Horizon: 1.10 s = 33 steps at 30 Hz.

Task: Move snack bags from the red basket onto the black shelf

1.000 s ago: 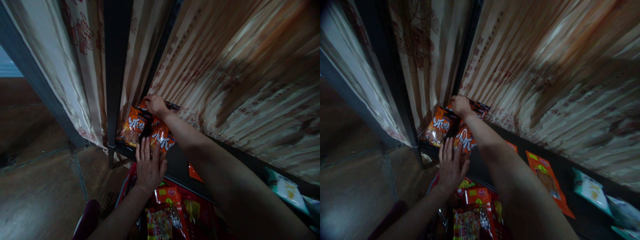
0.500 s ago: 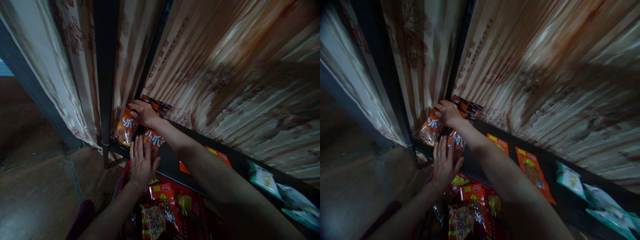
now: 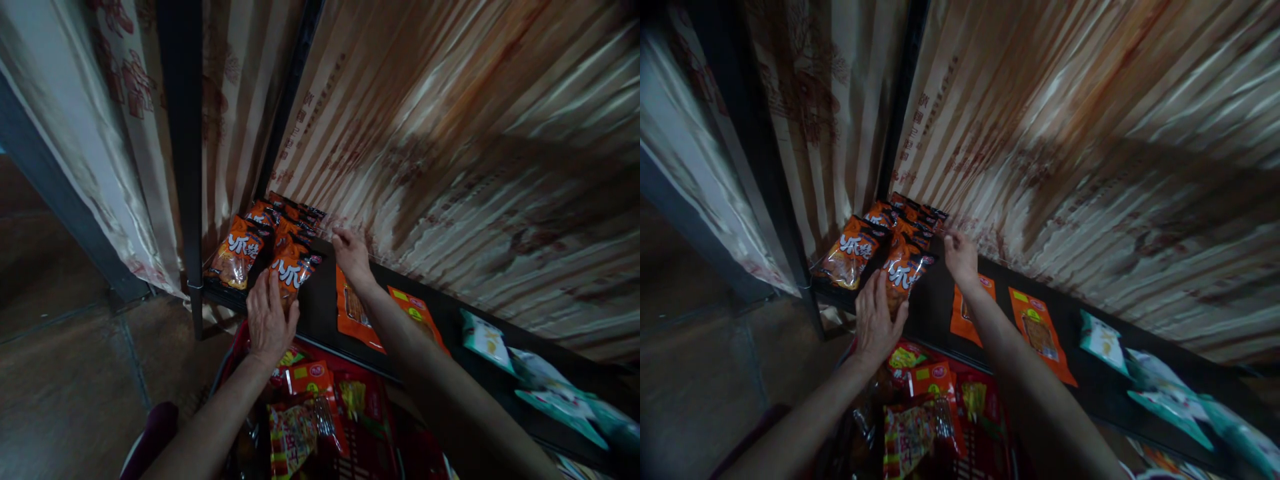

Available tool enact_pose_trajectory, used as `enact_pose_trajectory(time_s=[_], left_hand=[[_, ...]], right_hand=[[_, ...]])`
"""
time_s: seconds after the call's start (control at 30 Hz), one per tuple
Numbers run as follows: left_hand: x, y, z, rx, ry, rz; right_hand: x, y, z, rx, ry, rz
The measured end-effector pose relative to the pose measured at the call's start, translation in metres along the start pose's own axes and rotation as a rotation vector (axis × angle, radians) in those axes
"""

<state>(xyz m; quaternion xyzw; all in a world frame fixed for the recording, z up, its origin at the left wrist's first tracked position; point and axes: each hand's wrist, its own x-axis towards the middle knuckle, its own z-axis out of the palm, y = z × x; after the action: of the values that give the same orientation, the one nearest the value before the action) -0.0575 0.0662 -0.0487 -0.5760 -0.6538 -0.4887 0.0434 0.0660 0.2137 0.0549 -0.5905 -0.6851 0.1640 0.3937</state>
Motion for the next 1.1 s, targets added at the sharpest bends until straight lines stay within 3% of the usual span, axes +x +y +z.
enact_pose_trajectory(time_s=[0.1,0.33,0.57,1.1], left_hand=[[0.001,0.001,0.002,-0.005,0.031,0.000],[0.002,0.001,0.005,-0.011,0.075,-0.014],[0.005,0.003,0.004,0.004,0.074,-0.035],[0.013,0.003,0.003,0.078,0.089,-0.046]], right_hand=[[-0.001,0.007,0.008,0.199,-0.160,0.177],[0.014,-0.006,0.016,0.500,-0.330,0.480],[0.032,-0.008,0.030,0.519,-0.261,0.585],[0.030,-0.014,0.045,0.655,-0.042,0.595]])
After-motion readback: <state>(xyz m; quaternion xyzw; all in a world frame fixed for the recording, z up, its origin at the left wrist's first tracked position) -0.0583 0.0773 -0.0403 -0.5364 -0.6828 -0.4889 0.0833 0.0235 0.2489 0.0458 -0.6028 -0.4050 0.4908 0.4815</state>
